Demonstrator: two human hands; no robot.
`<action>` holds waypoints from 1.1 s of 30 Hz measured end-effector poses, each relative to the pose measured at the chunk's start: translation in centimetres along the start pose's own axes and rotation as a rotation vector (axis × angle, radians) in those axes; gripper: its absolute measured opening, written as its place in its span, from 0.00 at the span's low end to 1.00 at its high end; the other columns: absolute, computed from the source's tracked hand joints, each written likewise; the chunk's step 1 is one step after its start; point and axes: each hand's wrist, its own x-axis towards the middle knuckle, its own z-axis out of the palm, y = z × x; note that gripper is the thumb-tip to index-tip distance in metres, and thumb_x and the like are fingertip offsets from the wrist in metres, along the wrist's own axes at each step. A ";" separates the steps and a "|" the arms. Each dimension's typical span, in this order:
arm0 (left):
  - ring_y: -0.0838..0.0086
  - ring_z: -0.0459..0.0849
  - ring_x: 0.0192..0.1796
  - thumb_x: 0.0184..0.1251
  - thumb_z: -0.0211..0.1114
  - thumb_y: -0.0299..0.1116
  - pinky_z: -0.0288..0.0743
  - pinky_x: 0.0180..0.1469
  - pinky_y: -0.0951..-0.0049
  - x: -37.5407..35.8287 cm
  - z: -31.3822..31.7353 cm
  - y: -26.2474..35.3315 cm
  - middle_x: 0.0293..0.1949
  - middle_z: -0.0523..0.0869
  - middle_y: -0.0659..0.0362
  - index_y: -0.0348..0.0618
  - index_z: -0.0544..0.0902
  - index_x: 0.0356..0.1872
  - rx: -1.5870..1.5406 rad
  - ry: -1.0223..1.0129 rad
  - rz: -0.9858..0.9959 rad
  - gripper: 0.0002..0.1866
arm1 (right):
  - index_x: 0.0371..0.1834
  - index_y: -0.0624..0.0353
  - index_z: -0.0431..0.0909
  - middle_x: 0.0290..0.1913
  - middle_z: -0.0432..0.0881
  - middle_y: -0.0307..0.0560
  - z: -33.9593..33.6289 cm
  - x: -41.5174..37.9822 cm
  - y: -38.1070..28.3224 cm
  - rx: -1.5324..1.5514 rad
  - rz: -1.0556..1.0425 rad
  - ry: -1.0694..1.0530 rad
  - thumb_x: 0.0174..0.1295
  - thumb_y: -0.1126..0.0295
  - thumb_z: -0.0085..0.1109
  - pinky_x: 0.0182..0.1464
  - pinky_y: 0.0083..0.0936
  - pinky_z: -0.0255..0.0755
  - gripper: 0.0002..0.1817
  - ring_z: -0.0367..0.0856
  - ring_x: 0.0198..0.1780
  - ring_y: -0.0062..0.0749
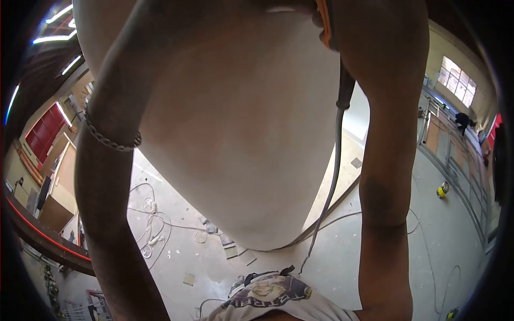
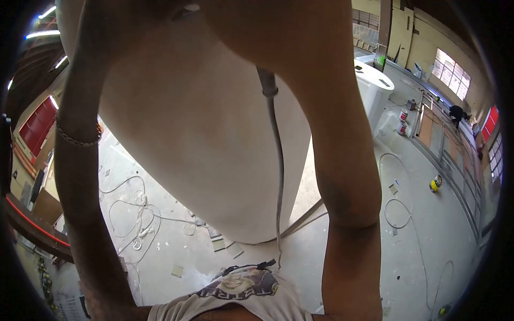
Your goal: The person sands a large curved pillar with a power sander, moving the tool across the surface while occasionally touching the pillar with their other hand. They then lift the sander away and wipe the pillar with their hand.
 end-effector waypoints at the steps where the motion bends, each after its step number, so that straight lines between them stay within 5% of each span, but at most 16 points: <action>1: 0.52 0.88 0.54 0.52 0.81 0.32 0.81 0.57 0.61 0.8 -0.3 -0.2 0.51 0.88 0.46 0.36 0.70 0.70 0.023 0.000 0.025 0.43 | 0.62 0.65 0.71 0.43 0.79 0.51 0.1 0.4 -0.4 0.005 0.007 0.011 0.57 0.54 0.69 0.42 0.30 0.77 0.35 0.81 0.41 0.34; 7: 0.51 0.87 0.56 0.51 0.82 0.33 0.80 0.59 0.59 0.5 0.8 -0.9 0.53 0.87 0.45 0.34 0.70 0.70 0.019 0.045 0.080 0.44 | 0.55 0.67 0.78 0.34 0.84 0.47 0.7 2.1 -3.1 0.026 0.049 0.075 0.65 0.46 0.62 0.35 0.26 0.77 0.31 0.82 0.31 0.27; 10: 0.51 0.86 0.57 0.50 0.82 0.34 0.79 0.60 0.59 0.0 1.3 -1.2 0.54 0.86 0.44 0.33 0.71 0.70 0.003 0.076 0.101 0.44 | 0.54 0.67 0.78 0.33 0.83 0.45 1.8 0.3 -1.6 -0.047 -0.128 0.159 0.66 0.47 0.62 0.30 0.21 0.73 0.30 0.78 0.27 0.21; 19: 0.50 0.84 0.60 0.49 0.84 0.37 0.78 0.62 0.56 -1.4 2.1 -1.3 0.57 0.84 0.42 0.30 0.71 0.69 -0.040 0.140 0.186 0.46 | 0.66 0.69 0.68 0.32 0.80 0.38 -0.8 -2.0 1.3 0.491 0.079 -0.120 0.71 0.54 0.63 0.26 0.14 0.69 0.32 0.74 0.26 0.14; 22: 0.46 0.82 0.62 0.46 0.85 0.38 0.75 0.65 0.52 -2.5 2.4 -0.4 0.59 0.83 0.39 0.24 0.69 0.69 -0.108 0.146 0.253 0.50 | 0.66 0.69 0.68 0.33 0.80 0.38 -0.6 -3.5 0.1 0.508 0.168 -0.016 0.71 0.56 0.63 0.27 0.13 0.70 0.31 0.74 0.27 0.13; 28: 0.48 0.83 0.60 0.45 0.84 0.37 0.76 0.63 0.53 -5.5 3.2 2.0 0.57 0.84 0.42 0.28 0.71 0.68 -0.157 0.115 0.143 0.48 | 0.76 0.65 0.57 0.61 0.76 0.56 -1.6 -8.3 4.6 0.176 0.038 -0.068 0.67 0.49 0.65 0.59 0.32 0.77 0.44 0.80 0.59 0.37; 30: 0.53 0.85 0.58 0.43 0.81 0.33 0.78 0.61 0.57 -6.9 3.6 3.9 0.53 0.88 0.50 0.33 0.75 0.66 -0.169 0.160 0.035 0.43 | 0.77 0.67 0.56 0.61 0.76 0.56 -1.2 -9.4 5.3 0.154 -0.127 -0.056 0.71 0.45 0.58 0.59 0.32 0.77 0.44 0.79 0.60 0.36; 31: 0.55 0.81 0.66 0.50 0.78 0.32 0.74 0.68 0.53 -7.5 3.6 3.9 0.63 0.83 0.48 0.32 0.71 0.71 -0.049 0.035 0.027 0.44 | 0.78 0.70 0.54 0.61 0.75 0.58 -1.1 -10.1 5.3 0.197 -0.099 -0.037 0.70 0.45 0.60 0.60 0.33 0.76 0.47 0.78 0.61 0.39; 33: 0.55 0.82 0.65 0.46 0.78 0.31 0.74 0.66 0.54 -8.4 4.0 5.0 0.60 0.86 0.49 0.32 0.75 0.68 -0.096 0.046 0.007 0.42 | 0.78 0.70 0.53 0.62 0.74 0.58 -1.3 -11.7 5.2 0.190 -0.048 -0.029 0.68 0.43 0.60 0.62 0.33 0.75 0.49 0.77 0.62 0.39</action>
